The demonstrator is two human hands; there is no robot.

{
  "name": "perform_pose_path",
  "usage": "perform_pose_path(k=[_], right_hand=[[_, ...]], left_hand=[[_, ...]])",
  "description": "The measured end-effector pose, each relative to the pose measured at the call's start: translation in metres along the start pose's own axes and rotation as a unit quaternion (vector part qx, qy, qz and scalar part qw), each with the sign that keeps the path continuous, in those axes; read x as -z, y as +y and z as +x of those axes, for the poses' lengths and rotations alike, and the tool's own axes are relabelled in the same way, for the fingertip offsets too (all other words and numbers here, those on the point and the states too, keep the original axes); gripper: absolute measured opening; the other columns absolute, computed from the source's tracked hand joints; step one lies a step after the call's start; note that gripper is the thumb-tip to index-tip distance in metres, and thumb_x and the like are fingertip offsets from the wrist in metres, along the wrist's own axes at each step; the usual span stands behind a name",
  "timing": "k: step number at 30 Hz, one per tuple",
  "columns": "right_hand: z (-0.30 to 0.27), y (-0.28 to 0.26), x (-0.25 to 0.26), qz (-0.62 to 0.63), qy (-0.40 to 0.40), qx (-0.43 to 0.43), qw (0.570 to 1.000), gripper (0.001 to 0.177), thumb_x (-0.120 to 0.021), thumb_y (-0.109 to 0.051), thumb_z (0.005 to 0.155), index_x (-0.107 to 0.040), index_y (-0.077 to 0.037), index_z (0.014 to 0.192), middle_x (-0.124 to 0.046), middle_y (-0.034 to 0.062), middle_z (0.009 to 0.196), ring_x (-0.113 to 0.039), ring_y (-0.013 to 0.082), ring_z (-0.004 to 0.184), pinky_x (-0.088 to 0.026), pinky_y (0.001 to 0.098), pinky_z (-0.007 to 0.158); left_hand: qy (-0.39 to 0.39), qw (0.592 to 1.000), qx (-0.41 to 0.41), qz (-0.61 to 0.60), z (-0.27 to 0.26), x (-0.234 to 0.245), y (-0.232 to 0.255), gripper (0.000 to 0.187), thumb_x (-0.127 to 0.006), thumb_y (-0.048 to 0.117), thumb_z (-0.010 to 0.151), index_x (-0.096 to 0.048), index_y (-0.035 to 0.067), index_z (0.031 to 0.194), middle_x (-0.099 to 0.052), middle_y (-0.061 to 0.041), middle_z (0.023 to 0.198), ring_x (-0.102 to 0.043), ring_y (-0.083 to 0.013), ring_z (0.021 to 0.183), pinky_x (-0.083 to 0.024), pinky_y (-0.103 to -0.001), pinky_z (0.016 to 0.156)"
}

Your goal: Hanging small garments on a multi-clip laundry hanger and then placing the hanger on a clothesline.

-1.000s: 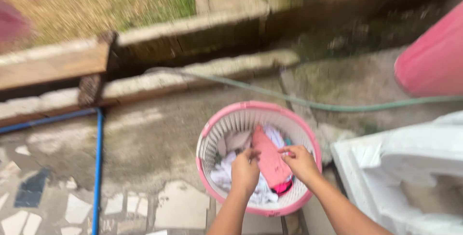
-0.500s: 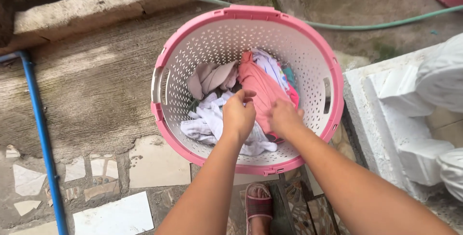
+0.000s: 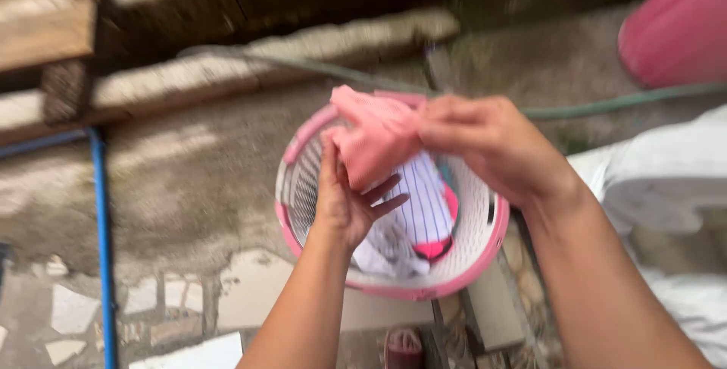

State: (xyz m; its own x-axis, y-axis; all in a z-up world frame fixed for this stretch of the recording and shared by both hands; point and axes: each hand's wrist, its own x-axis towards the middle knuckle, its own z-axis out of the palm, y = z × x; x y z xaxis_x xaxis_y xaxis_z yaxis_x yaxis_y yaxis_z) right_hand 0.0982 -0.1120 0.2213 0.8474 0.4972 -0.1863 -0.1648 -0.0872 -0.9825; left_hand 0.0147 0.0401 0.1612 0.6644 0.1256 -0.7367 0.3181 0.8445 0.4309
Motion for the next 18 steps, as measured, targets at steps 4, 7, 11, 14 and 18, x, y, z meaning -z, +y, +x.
perform_pose_path(k=[4,7,11,14,18], right_hand=[[-0.011,-0.057,0.002,0.122,-0.076,0.061,0.988,0.016,-0.068,-0.005,0.09,-0.073,0.01,0.085,-0.069,0.019,0.093,-0.068,0.0249,0.09,-0.059,0.0408,0.086],[-0.012,-0.107,-0.008,0.128,-0.06,0.079,0.987,0.023,-0.064,-0.012,0.096,-0.069,0.011,0.096,-0.067,0.0181,0.097,-0.064,0.0213,0.086,-0.057,0.0367,0.081],[-0.009,-0.19,-0.028,0.051,0.014,0.115,0.992,0.055,-0.063,-0.035,0.092,-0.054,-0.008,0.139,-0.061,0.0085,0.129,-0.06,0.018,0.11,-0.05,0.0326,0.093],[-0.01,-0.251,-0.044,0.066,-0.084,0.164,0.981,0.075,-0.067,-0.028,0.085,-0.042,-0.009,0.153,-0.065,0.0055,0.12,-0.057,0.0091,0.093,-0.049,0.0256,0.082],[-0.008,-0.309,-0.063,0.07,-0.095,0.183,0.976,0.066,-0.068,-0.002,0.081,-0.052,-0.008,0.145,-0.067,0.0096,0.131,-0.062,0.0165,0.113,-0.052,0.0298,0.098]], left_hand=[[-0.114,0.984,-0.084,-0.111,-0.034,-0.031,0.056,0.073,-0.068,0.04,0.083,-0.051,0.008,0.146,-0.057,-0.021,0.144,-0.062,-0.0397,0.123,-0.053,-0.057,0.098],[-0.149,0.975,-0.144,-0.078,-0.087,-0.065,0.104,0.056,-0.067,0.018,0.081,-0.063,0.001,0.135,-0.066,-0.019,0.133,-0.065,-0.0343,0.118,-0.055,-0.047,0.098],[-0.196,0.939,-0.28,0.041,-0.15,-0.111,0.154,0.05,-0.056,-0.001,0.076,-0.07,0.001,0.124,-0.072,-0.024,0.113,-0.072,-0.0373,0.103,-0.061,-0.052,0.089],[-0.111,0.879,-0.402,0.233,-0.167,-0.122,0.178,0.029,-0.048,0.005,0.067,-0.074,0.012,0.079,-0.054,0.006,0.083,-0.046,-0.0054,0.066,-0.04,-0.022,0.054],[-0.118,0.846,-0.381,0.354,-0.265,-0.149,0.218,0.016,-0.049,0.009,0.076,-0.061,0.016,0.083,-0.048,0.005,0.067,-0.039,-0.0077,0.06,-0.032,-0.025,0.052]])
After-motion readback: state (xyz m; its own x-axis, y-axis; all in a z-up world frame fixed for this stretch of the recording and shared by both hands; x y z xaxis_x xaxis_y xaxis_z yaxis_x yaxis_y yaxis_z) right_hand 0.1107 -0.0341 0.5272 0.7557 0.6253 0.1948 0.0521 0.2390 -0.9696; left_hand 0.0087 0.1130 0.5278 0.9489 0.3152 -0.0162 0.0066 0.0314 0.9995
